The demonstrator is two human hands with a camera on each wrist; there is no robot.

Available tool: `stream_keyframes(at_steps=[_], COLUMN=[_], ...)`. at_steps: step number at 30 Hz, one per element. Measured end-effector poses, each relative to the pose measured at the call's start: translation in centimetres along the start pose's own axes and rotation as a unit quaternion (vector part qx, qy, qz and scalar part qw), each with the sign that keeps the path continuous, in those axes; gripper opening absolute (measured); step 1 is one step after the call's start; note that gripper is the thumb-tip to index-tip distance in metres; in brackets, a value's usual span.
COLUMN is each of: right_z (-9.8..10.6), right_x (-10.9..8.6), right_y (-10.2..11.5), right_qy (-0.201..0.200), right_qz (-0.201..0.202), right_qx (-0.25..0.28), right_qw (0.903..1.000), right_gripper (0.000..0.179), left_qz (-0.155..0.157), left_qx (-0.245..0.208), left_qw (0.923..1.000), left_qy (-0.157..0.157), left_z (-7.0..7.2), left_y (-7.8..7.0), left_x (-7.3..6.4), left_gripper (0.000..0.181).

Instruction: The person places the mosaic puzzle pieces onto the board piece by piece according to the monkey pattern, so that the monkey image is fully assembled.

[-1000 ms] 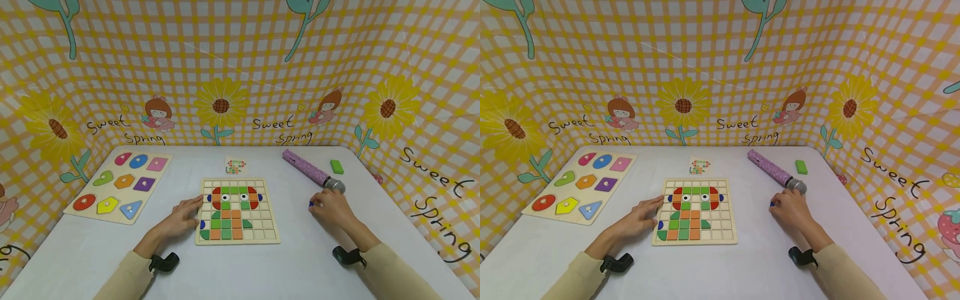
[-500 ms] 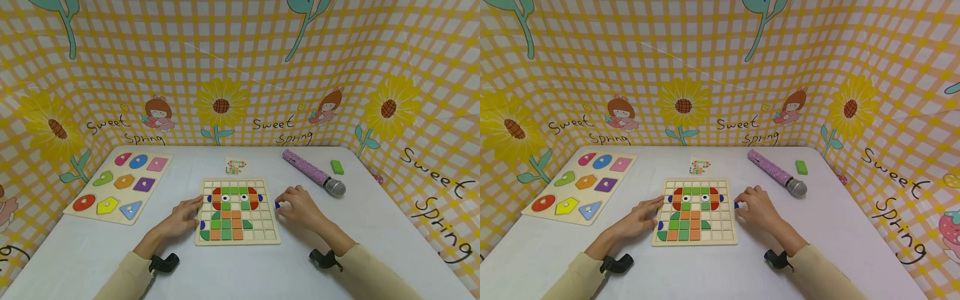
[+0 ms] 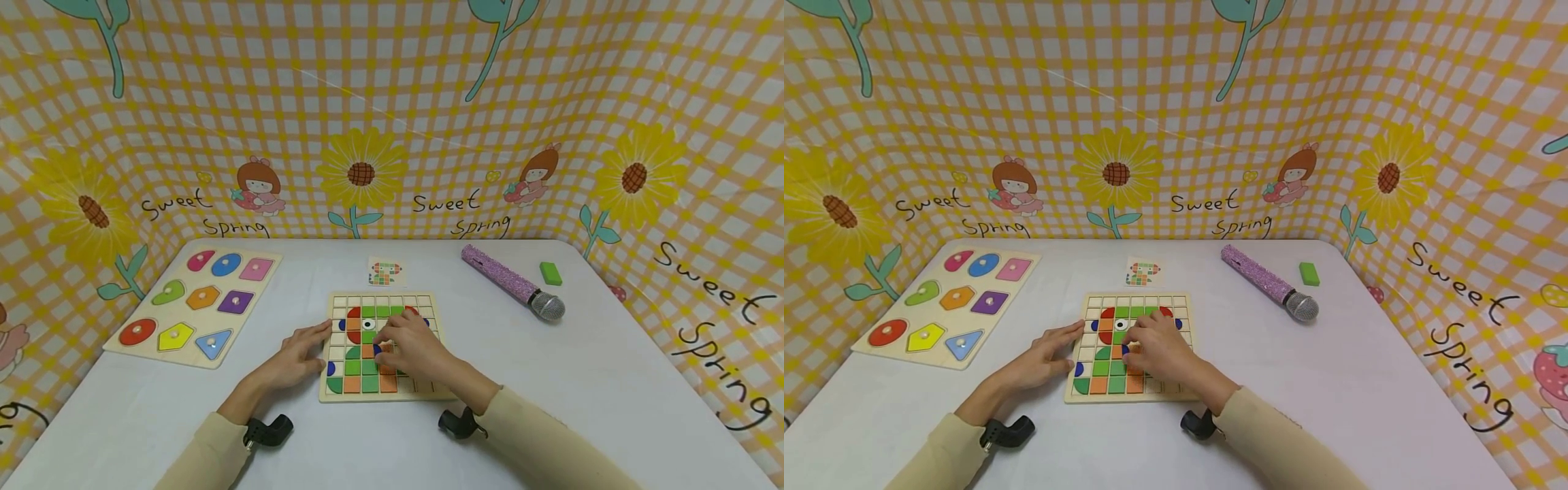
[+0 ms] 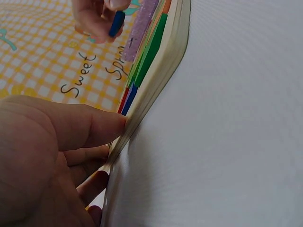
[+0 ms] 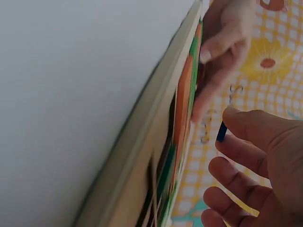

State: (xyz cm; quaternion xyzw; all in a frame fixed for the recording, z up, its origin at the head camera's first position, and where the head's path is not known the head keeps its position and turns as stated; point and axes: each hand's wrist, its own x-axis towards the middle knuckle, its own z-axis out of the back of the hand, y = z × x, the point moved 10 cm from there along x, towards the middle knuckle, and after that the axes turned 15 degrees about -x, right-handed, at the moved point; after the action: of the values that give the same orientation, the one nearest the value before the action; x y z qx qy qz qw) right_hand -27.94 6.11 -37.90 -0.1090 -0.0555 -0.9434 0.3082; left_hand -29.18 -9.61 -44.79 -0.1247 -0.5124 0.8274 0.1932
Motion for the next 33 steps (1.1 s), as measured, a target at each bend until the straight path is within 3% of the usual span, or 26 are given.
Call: stream_keyframes(at_steps=[8,17,24,33], right_z=[-2.0,-3.2,-3.8,-3.2], right_x=[2.6,4.5,5.0,4.2], right_y=[3.2,4.4,4.5,4.0], right_qy=[0.043,0.07,0.07,0.06], right_qz=[0.01,-0.007,-0.003,-0.005], right_qx=[0.012,-0.013,-0.032,-0.01], right_qw=[0.9989,0.9974,0.9971,0.9982], right_gripper=[0.022,0.023,0.022,0.018], left_qz=[-0.003,-0.017,-0.019,-0.016], left_qx=[0.005,0.005,0.004,0.01], left_qw=[1.0,0.9998,0.9997,0.9997], left_qy=[0.004,0.01,0.011,0.015], left_z=[0.0,0.0,0.0,0.1], left_y=[0.0,-0.2,-0.3,-0.3], left_x=[0.0,-0.1,-0.1,0.0], left_gripper=[0.062,0.063,0.062,0.061])
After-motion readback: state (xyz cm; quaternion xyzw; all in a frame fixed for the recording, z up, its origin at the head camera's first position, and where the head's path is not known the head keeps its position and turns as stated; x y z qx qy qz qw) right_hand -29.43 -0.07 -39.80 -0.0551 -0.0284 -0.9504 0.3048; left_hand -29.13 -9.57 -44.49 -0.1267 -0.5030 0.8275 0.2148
